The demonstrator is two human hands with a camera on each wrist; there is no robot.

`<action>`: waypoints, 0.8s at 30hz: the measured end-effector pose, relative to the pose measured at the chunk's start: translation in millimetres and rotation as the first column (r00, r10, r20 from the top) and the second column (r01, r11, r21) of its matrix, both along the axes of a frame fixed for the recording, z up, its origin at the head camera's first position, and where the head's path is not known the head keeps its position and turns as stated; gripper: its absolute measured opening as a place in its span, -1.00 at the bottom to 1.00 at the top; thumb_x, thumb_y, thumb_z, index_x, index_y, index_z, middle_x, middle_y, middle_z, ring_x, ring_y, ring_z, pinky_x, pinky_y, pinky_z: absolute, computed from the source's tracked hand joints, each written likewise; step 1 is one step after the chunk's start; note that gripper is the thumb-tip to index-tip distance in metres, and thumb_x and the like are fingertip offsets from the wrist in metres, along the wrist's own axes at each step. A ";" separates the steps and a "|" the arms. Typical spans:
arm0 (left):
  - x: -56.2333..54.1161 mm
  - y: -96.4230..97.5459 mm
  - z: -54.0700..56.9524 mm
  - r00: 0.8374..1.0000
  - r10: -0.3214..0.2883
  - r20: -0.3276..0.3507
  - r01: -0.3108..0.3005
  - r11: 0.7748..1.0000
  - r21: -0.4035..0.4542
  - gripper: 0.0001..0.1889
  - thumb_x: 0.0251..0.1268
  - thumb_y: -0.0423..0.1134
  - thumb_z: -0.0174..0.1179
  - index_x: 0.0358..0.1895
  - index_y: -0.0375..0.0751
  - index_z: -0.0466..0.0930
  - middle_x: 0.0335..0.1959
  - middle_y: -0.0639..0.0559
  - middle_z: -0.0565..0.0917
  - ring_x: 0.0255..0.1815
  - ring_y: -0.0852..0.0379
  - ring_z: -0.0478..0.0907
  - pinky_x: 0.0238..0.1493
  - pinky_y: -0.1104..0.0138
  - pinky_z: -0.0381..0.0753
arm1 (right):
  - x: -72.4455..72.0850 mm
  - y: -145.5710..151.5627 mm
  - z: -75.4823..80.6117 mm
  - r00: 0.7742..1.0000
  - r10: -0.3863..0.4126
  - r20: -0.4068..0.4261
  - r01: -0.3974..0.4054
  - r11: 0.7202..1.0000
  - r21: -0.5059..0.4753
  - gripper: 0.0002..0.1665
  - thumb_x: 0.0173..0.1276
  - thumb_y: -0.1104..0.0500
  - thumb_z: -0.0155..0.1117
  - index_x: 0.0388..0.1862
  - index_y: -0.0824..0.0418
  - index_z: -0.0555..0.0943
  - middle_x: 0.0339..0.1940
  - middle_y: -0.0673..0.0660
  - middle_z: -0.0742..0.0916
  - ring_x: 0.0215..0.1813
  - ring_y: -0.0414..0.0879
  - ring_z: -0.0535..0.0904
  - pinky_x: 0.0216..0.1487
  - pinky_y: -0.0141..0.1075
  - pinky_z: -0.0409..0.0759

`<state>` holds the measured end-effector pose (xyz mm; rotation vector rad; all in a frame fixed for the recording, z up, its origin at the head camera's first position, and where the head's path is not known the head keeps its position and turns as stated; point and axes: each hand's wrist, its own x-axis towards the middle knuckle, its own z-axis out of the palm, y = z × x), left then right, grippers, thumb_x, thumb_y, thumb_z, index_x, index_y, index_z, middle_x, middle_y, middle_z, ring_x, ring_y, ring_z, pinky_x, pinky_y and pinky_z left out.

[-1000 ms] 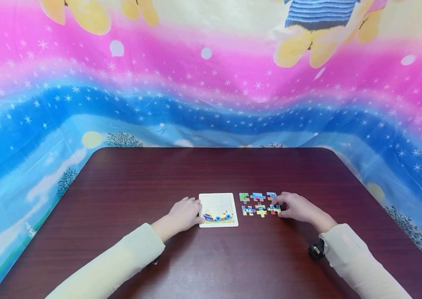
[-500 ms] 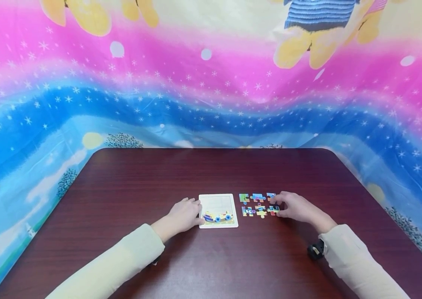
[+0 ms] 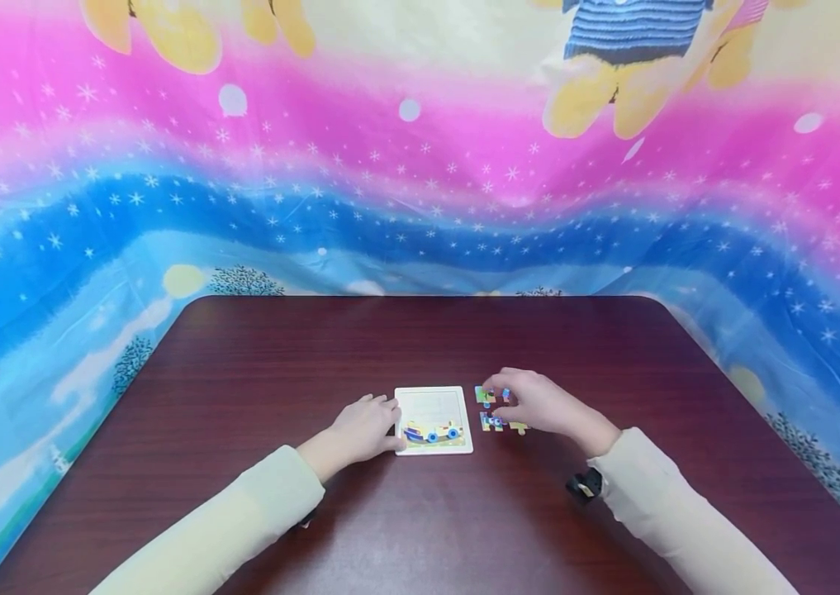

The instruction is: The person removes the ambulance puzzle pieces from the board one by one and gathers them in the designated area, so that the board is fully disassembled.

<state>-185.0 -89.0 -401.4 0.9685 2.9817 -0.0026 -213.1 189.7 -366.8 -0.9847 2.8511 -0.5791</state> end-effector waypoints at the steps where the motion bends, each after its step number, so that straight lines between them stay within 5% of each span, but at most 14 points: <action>1: -0.2 -0.6 0.2 1.000 -0.006 -0.001 0.006 1.000 0.001 -0.57 0.12 0.10 0.21 -0.20 -0.24 0.58 0.07 -0.15 0.55 0.15 -0.11 0.42 0.19 0.10 0.32 | 0.5 -5.8 0.4 1.000 0.022 -0.019 -0.022 1.000 0.006 -0.62 0.07 0.26 0.40 -0.08 0.24 0.60 -0.31 0.07 0.60 -0.51 -0.27 0.40 -0.48 -0.40 0.47; 7: -0.8 -2.5 -0.1 1.000 -0.015 0.025 0.015 1.000 0.009 -0.49 0.07 0.14 0.23 -0.14 -0.26 0.56 0.10 -0.17 0.52 0.17 -0.11 0.39 0.21 0.09 0.30 | 2.9 -37.3 -1.6 0.994 0.107 -0.039 -0.106 0.994 0.021 -0.61 0.08 0.23 0.39 -0.06 0.24 0.59 -0.31 0.07 0.60 -0.52 -0.29 0.41 -0.49 -0.40 0.44; 16: -0.3 -3.7 0.0 0.998 -0.019 0.061 0.016 0.999 0.042 -0.49 0.06 0.11 0.25 -0.12 -0.28 0.54 0.12 -0.19 0.50 0.19 -0.14 0.37 0.22 0.06 0.28 | 5.2 -72.3 -14.3 0.986 0.153 0.064 -0.155 0.987 0.029 -0.56 0.09 0.22 0.39 -0.01 0.26 0.57 -0.23 0.07 0.61 -0.49 -0.23 0.46 -0.46 -0.41 0.48; 24: 1.0 -4.5 -0.4 0.999 -0.035 0.035 0.033 0.998 0.051 -0.47 0.05 0.10 0.26 -0.10 -0.30 0.54 0.10 -0.21 0.52 0.17 -0.15 0.39 0.21 0.05 0.29 | 5.6 -92.5 -29.4 0.982 0.188 0.005 -0.187 0.977 0.102 -0.53 -0.01 0.14 0.43 -0.06 0.19 0.61 -0.38 -0.03 0.55 -0.47 -0.26 0.40 -0.41 -0.40 0.43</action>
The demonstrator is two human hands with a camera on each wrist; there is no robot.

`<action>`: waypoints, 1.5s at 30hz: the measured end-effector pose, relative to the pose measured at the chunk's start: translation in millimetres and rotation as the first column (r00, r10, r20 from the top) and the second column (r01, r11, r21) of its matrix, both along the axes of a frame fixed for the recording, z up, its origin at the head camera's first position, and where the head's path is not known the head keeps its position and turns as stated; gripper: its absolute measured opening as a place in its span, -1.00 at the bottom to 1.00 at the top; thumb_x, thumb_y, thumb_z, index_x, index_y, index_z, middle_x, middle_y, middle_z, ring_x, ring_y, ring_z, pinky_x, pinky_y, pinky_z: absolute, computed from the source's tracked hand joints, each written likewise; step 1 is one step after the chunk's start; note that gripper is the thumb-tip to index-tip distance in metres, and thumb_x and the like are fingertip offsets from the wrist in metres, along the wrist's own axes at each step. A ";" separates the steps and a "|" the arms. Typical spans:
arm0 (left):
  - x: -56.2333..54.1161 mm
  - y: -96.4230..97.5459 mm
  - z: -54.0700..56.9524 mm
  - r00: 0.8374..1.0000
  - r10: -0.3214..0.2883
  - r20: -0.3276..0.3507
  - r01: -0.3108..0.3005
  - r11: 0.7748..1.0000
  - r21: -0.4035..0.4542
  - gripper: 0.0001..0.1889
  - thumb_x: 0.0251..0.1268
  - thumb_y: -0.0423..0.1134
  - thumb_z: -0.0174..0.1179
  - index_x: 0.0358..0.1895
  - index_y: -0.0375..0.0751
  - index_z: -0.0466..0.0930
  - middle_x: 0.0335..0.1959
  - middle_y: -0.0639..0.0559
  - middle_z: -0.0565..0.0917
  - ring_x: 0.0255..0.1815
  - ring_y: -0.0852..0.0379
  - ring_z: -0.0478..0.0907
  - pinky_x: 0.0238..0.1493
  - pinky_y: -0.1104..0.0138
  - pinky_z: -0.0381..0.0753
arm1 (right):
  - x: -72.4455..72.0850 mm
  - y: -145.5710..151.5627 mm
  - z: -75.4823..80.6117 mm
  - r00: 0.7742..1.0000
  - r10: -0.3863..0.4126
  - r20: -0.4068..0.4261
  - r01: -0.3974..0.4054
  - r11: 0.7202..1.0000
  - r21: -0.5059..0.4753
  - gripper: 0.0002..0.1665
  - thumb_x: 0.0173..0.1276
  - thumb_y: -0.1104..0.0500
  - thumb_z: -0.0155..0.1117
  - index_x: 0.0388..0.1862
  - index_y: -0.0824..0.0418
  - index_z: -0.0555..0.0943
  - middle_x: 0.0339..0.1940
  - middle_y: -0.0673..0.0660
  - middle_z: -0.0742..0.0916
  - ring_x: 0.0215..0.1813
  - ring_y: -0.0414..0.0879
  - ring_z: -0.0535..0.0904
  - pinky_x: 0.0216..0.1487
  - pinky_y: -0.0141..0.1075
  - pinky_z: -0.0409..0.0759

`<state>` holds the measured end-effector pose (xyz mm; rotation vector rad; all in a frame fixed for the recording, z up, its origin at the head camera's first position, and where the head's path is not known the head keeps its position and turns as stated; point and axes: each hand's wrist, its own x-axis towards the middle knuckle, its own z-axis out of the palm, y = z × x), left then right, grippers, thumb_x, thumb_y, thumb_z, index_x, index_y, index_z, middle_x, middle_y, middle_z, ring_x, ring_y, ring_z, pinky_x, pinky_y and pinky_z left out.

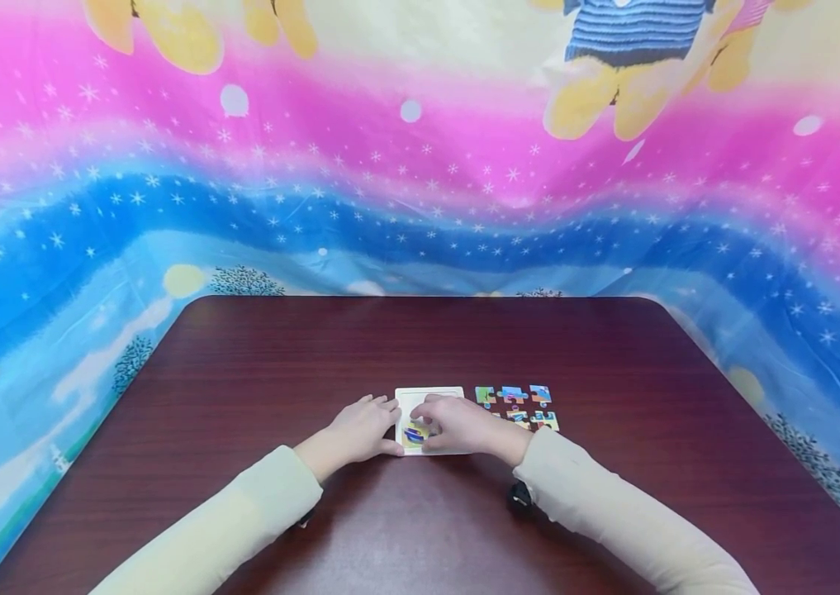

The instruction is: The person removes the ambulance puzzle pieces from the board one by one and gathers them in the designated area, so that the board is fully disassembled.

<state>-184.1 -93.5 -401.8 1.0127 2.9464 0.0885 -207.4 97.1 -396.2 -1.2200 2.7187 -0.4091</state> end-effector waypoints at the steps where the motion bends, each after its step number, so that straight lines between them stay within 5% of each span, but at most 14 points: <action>1: 0.1 0.0 -0.1 1.000 0.000 -0.002 0.000 1.000 -0.002 -0.46 0.05 0.11 0.26 -0.08 -0.31 0.54 0.10 -0.21 0.52 0.17 -0.14 0.39 0.21 0.05 0.29 | -0.1 -1.6 -1.6 1.000 0.003 -0.010 -0.003 1.000 0.003 -0.53 -0.03 0.13 0.44 -0.07 0.18 0.61 -0.41 -0.04 0.53 -0.47 -0.26 0.39 -0.42 -0.40 0.42; 7: 1.0 0.4 0.4 1.000 0.007 -0.015 -0.007 1.000 -0.008 -0.42 0.04 0.11 0.26 -0.05 -0.33 0.54 0.09 -0.20 0.52 0.17 -0.13 0.39 0.22 0.09 0.29 | -1.6 -6.0 -5.3 0.998 0.035 -0.056 -0.032 0.999 0.039 -0.58 -0.05 0.08 0.47 -0.16 0.13 0.63 -0.50 -0.06 0.46 -0.51 -0.24 0.34 -0.50 -0.41 0.35; 16: -1.6 -0.3 -2.8 1.000 -0.009 -0.016 0.009 1.000 0.029 -0.47 0.00 0.09 0.29 -0.12 -0.31 0.55 0.07 -0.20 0.53 0.15 -0.17 0.40 0.20 0.03 0.30 | -1.9 -7.5 -1.6 0.999 0.029 -0.041 -0.027 0.998 0.060 -0.56 -0.08 0.09 0.49 -0.17 0.17 0.62 -0.36 -0.01 0.55 -0.38 -0.22 0.47 -0.38 -0.35 0.47; 28: -1.3 -0.3 -1.5 1.000 -0.008 -0.009 0.008 1.000 0.015 -0.44 0.02 0.08 0.28 -0.02 -0.30 0.54 0.09 -0.21 0.52 0.17 -0.17 0.39 0.20 0.04 0.29 | -6.3 -6.9 -1.3 1.000 0.015 0.026 -0.015 1.000 -0.009 -0.67 -0.01 0.29 0.34 -0.21 0.20 0.54 -0.41 -0.02 0.59 -0.41 -0.21 0.46 -0.34 -0.35 0.47; 45: -2.0 0.3 -2.3 1.000 0.003 -0.014 -0.003 1.000 -0.004 -0.42 0.01 0.11 0.27 -0.03 -0.30 0.54 0.10 -0.20 0.52 0.17 -0.15 0.39 0.21 0.06 0.29 | -9.8 -7.7 -4.1 1.000 0.005 -0.005 -0.006 0.996 -0.094 -0.81 0.08 0.34 0.33 -0.32 0.20 0.53 -0.56 -0.08 0.55 -0.51 -0.24 0.42 -0.46 -0.41 0.43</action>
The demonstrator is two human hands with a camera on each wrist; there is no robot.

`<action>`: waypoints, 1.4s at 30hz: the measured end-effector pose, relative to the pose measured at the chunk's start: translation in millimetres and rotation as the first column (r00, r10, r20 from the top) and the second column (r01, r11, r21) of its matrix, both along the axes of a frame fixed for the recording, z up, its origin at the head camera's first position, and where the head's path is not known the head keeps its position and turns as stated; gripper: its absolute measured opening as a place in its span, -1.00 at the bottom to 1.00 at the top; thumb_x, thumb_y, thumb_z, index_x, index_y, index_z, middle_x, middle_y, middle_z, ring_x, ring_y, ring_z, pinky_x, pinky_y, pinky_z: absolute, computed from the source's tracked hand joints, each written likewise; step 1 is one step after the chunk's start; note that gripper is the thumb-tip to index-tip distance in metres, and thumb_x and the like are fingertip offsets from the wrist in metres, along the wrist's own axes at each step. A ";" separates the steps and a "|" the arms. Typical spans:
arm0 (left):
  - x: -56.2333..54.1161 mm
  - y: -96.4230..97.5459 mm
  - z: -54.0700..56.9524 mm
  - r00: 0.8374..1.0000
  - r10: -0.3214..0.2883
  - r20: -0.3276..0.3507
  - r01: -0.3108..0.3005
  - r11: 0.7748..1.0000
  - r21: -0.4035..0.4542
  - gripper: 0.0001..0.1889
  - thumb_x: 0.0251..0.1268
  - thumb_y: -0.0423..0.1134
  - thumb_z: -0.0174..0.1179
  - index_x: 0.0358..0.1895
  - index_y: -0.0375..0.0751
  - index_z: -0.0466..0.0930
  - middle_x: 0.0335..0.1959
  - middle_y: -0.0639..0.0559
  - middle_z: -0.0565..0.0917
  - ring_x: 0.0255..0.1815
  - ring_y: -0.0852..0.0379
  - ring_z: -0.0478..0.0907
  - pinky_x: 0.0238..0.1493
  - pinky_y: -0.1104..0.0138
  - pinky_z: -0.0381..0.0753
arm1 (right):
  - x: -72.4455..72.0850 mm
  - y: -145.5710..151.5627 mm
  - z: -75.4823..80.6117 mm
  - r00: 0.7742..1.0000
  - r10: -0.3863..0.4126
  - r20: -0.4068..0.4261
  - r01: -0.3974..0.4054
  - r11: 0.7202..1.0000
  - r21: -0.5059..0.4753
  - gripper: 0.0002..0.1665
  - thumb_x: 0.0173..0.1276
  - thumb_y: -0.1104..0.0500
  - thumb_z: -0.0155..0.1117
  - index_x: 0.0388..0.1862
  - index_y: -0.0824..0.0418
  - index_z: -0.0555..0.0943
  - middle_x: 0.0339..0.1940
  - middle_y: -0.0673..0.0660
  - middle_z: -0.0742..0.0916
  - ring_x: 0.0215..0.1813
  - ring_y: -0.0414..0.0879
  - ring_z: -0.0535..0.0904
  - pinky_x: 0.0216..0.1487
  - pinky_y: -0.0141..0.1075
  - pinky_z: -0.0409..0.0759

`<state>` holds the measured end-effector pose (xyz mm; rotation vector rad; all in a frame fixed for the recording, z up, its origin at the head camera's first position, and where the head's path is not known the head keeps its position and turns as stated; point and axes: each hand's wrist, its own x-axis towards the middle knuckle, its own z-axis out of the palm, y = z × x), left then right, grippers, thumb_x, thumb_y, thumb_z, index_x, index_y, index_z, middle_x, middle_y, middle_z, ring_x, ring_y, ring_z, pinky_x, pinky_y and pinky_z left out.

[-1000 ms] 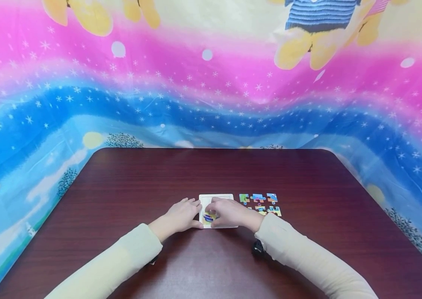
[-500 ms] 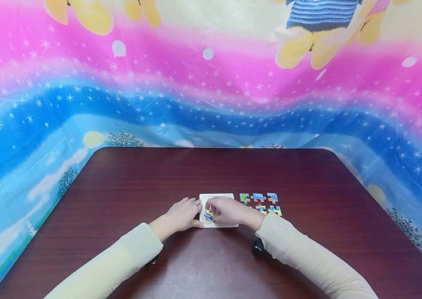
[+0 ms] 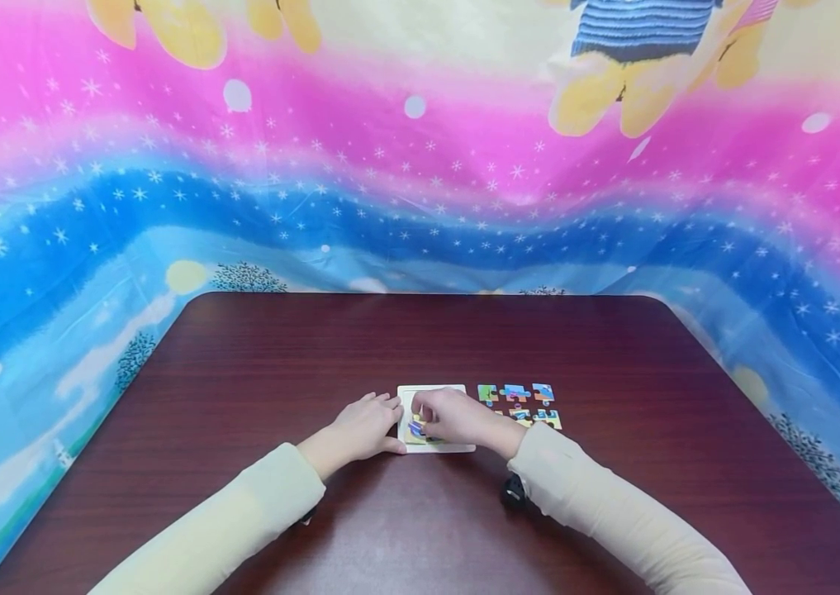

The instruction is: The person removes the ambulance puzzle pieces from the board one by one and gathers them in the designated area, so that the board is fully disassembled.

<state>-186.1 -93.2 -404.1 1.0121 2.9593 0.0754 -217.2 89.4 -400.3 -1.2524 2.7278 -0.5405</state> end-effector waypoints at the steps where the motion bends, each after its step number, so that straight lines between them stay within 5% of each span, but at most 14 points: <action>1: 0.0 0.2 0.3 1.000 0.001 0.000 -0.001 1.000 -0.002 -0.42 0.01 0.11 0.27 -0.03 -0.30 0.54 0.10 -0.20 0.52 0.17 -0.14 0.39 0.21 0.06 0.29 | 0.3 1.0 1.3 1.000 -0.004 0.008 0.004 1.000 -0.008 -0.81 0.09 0.33 0.33 -0.33 0.20 0.53 -0.56 -0.08 0.55 -0.51 -0.24 0.42 -0.46 -0.41 0.43; 11: 0.1 1.4 0.4 1.000 -0.002 -0.007 0.002 1.000 -0.008 -0.49 0.00 0.12 0.28 -0.17 -0.26 0.55 0.08 -0.18 0.53 0.16 -0.14 0.40 0.19 0.06 0.31 | 1.5 23.2 11.0 0.994 -0.065 0.091 0.069 0.997 -0.036 -0.77 0.14 0.28 0.34 -0.19 0.21 0.57 -0.51 -0.10 0.55 -0.50 -0.24 0.45 -0.49 -0.41 0.47; 34: -0.4 1.7 -0.5 0.999 0.027 0.024 -0.026 0.999 -0.020 -0.48 0.03 0.13 0.26 -0.11 -0.25 0.54 0.13 -0.17 0.50 0.21 -0.11 0.36 0.24 0.10 0.26 | 10.3 96.5 4.5 0.994 -0.113 -0.001 0.113 0.993 0.042 -0.79 0.07 0.33 0.32 -0.30 0.12 0.59 -0.57 -0.20 0.51 -0.50 -0.28 0.41 -0.50 -0.42 0.39; 42: -0.4 1.5 -0.4 1.000 0.027 0.016 -0.026 0.999 -0.026 -0.48 0.03 0.13 0.26 -0.11 -0.24 0.54 0.13 -0.16 0.50 0.21 -0.10 0.36 0.24 0.11 0.27 | 13.9 108.4 0.0 0.995 -0.090 0.039 0.088 0.994 0.058 -0.81 0.07 0.34 0.33 -0.33 0.12 0.59 -0.59 -0.18 0.48 -0.52 -0.27 0.38 -0.51 -0.42 0.38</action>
